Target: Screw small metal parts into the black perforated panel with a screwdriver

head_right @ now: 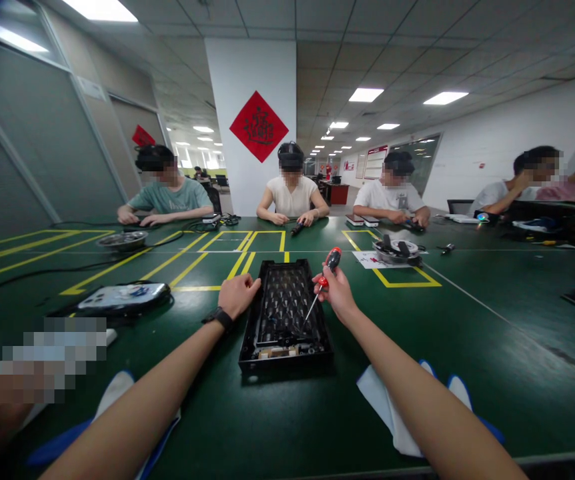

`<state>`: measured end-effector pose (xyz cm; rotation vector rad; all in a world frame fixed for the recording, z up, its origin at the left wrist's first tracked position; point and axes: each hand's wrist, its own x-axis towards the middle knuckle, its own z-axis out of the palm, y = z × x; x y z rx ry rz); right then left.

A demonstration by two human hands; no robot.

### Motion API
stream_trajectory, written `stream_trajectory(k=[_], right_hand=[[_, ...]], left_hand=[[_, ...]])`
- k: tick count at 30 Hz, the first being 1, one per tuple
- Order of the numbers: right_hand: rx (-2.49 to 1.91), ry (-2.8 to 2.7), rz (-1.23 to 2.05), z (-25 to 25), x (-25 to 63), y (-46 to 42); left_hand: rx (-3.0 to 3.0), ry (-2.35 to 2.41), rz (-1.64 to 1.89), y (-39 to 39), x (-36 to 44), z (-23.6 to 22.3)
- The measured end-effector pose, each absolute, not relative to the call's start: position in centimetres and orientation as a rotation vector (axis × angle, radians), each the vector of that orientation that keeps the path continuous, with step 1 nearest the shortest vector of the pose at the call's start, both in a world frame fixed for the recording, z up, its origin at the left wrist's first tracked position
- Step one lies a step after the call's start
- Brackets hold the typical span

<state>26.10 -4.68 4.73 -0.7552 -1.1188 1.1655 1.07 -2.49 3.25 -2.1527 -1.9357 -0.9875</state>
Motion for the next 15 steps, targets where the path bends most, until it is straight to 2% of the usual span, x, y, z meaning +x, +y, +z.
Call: stream_trajectory(k=[2, 5, 8, 15], right_hand=[[-0.73, -1.053, 1.167, 4.7, 26.3, -4.5], [-0.695, -0.973, 1.166, 4.8, 26.3, -4.5], [-0.661, -0.921, 1.175, 4.8, 26.3, -4.5], [-0.585, -0.907, 1.2, 4.7, 25.8, -4.6]], left_hand=[[-2.202, -1.824, -1.154, -2.6, 1.8, 3.5], [-2.618, -1.632, -1.241, -2.8, 3.1, 3.6], [-3.014, -1.392, -1.091, -3.2, 4.1, 3.5], [-3.12, -1.124, -0.851, -4.4, 4.6, 4.3]])
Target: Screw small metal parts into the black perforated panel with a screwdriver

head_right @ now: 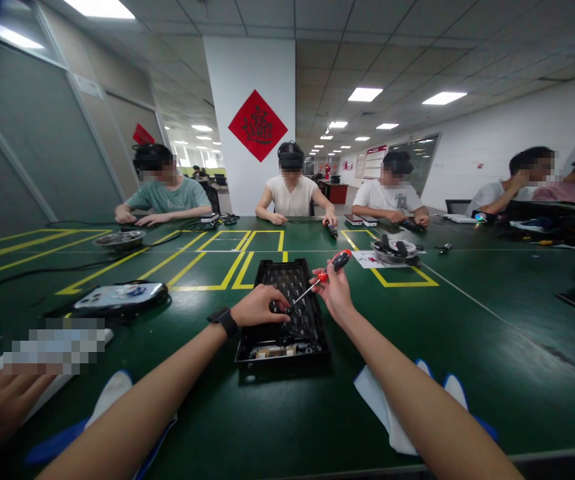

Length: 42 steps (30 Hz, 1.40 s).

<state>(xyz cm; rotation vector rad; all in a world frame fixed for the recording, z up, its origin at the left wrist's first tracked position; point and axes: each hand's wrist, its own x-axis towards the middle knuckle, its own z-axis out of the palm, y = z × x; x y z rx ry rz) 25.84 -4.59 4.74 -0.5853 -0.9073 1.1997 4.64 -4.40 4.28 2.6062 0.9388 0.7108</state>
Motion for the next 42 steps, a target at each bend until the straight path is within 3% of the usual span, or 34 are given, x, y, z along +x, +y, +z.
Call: stream_trajectory(k=[9, 16, 26, 35, 38, 42], right_hand=[[-0.584, -0.818, 1.27, 5.0, 25.7, -4.9], [-1.405, -1.319, 0.742, 4.3, 28.7, -3.4], [-1.69, -1.615, 0.427, 2.4, 28.5, -3.5], [-1.792, -1.748, 0.321, 2.7, 28.4, -4.3], [-1.786, -1.835, 0.084, 4.1, 27.8, -5.3], [-1.397, -2.057, -0.19, 6.0, 26.1, -6.9]], left_hand=[[2.561, 0.898, 0.727, -4.0, 4.8, 4.0], [2.487, 0.899, 0.736, -4.2, 4.8, 4.0], [2.365, 0.881, 0.72, -4.1, 4.8, 3.9], [2.275, 0.849, 0.753, -4.2, 4.8, 3.5], [2.289, 0.851, 0.754, -4.3, 4.8, 3.7], [2.296, 0.846, 0.754, -4.5, 4.8, 3.9]])
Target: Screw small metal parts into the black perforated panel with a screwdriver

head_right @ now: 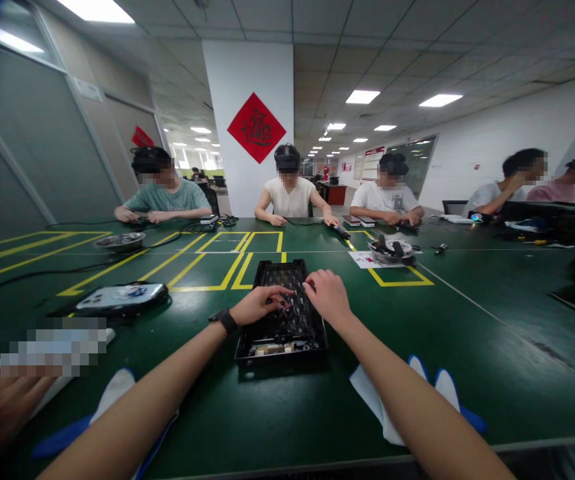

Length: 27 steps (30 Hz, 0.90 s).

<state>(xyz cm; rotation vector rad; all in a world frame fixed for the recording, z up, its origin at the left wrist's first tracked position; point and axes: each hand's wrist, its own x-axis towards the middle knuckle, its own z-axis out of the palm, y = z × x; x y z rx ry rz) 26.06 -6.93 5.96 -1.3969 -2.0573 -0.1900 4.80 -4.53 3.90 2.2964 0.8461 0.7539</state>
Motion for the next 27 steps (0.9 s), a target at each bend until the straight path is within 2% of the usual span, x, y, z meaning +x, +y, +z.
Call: stream_trajectory(k=[7, 20, 23, 27], right_hand=[[-0.956, -2.413, 0.022, 6.2, 23.9, -8.2], [-0.937, -2.314, 0.281, 5.9, 23.8, -7.9], [-0.956, -2.243, 0.425, 5.9, 23.8, -7.9], [-0.891, -2.134, 0.749, 6.3, 23.2, -8.5]], left_hand=[[2.252, 0.766, 0.813, -4.4, 4.8, 3.8], [2.148, 0.654, 0.794, -4.9, 4.6, 4.6], [2.139, 0.833, 1.018, -4.2, 4.2, 4.3], [2.027, 1.32, 1.439, -2.2, 3.5, 2.4]])
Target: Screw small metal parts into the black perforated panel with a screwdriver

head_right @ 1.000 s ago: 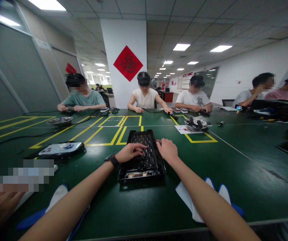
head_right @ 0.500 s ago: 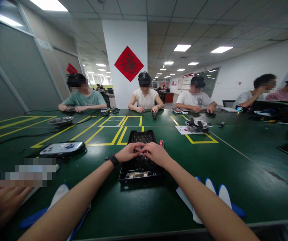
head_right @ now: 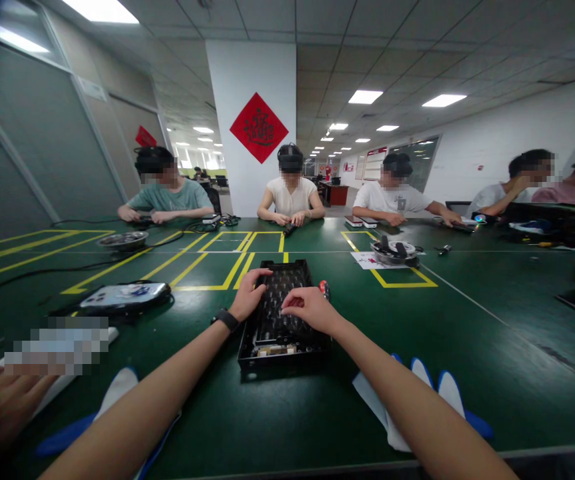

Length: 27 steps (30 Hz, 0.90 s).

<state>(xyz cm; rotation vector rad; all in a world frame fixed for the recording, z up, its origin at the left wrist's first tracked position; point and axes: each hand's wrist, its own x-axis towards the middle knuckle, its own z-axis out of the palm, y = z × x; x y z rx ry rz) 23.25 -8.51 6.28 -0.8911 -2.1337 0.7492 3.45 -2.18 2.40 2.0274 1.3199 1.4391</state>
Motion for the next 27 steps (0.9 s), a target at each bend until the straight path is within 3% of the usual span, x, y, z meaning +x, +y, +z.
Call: stream_trajectory(k=[6, 18, 27], right_hand=[[-0.821, -2.241, 1.031, 7.4, 21.3, -10.8], [-0.86, -2.423, 0.96, 6.7, 19.5, -12.2], [-0.759, -2.567, 0.683, 6.4, 19.4, -11.7]], left_hand=[[1.861, 1.322, 1.378, -0.5, 3.1, 0.5], [1.891, 1.328, 1.337, -0.6, 3.5, 1.0], [1.838, 1.28, 1.407, -0.2, 3.7, 0.7]])
